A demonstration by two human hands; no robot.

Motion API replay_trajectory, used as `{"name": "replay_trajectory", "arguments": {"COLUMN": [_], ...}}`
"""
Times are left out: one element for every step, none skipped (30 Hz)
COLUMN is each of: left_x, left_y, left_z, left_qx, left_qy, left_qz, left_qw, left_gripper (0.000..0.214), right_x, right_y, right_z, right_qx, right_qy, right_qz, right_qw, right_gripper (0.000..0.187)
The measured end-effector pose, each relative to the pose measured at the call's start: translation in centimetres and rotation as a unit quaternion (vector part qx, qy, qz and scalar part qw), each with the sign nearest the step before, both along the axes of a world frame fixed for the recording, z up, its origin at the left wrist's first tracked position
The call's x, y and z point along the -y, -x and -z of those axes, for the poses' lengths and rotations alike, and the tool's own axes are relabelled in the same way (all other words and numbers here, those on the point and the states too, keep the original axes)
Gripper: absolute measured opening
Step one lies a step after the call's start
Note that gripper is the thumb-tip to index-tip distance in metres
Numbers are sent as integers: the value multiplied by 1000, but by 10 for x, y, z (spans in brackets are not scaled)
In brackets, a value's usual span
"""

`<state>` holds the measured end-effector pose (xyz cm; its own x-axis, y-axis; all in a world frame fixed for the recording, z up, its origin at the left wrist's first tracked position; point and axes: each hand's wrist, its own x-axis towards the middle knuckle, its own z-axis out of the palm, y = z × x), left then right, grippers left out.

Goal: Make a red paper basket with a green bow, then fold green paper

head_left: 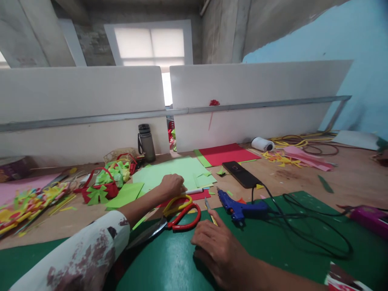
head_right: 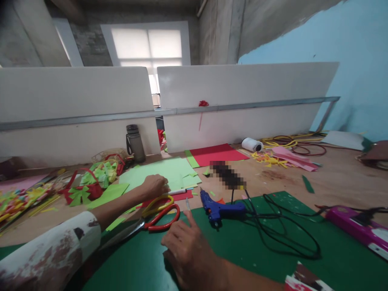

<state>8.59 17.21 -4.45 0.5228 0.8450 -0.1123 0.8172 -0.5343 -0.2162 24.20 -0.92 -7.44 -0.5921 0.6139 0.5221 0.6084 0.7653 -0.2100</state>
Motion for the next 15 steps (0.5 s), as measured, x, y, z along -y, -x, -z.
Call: {"name": "replay_trajectory", "arguments": {"left_x": [-1,-2,-4,-6,-8,-9,-11,-13,-14,-16,-17,-19,-20,-22,-24], "left_y": [-3,-6,-9,-11,-12,-12,-12,-11,-9,-8,-6,-4,-2,0,2], "left_z": [-1,-2,-3,-4,-5,-5,-5,-5,-5,-4,-4,-3,-3,-3,-4], "left_qx": [-3,-6,-8,-10,-11,-10,-8,-5,-2,2,5,8,11,15,18], "left_qy": [3,5,7,7,7,5,4,2,1,0,0,0,-1,-2,-4], "left_qz": [6,11,15,18,19,20,20,19,17,14,10,7,3,0,-3], "left_qw": [1000,1000,1000,1000,1000,1000,1000,1000,1000,1000,1000,1000,1000,1000,1000], "left_gripper": [31,31,31,31,31,31,31,31,31,32,32,32,32,32,32], "right_x": [0,1,1,1,1,1,1,0,0,0,0,0,-1,-1,-1], "right_y": [0,0,0,0,0,0,0,0,0,0,1,1,1,1,1], "right_z": [0,0,0,0,0,-1,-1,-1,-1,0,0,1,2,3,3], "right_qx": [1,1,1,2,5,10,14,19,23,26,28,30,31,30,28], "right_qy": [2,2,1,1,3,6,10,14,18,20,21,24,26,28,27], "right_qz": [2,2,4,4,5,9,14,19,23,28,30,32,32,33,34], "right_qw": [1000,1000,1000,1000,1000,1000,1000,1000,999,999,999,999,999,999,999], "right_gripper": [12,11,12,12,12,12,12,11,11,11,11,11,11,12,11]}}
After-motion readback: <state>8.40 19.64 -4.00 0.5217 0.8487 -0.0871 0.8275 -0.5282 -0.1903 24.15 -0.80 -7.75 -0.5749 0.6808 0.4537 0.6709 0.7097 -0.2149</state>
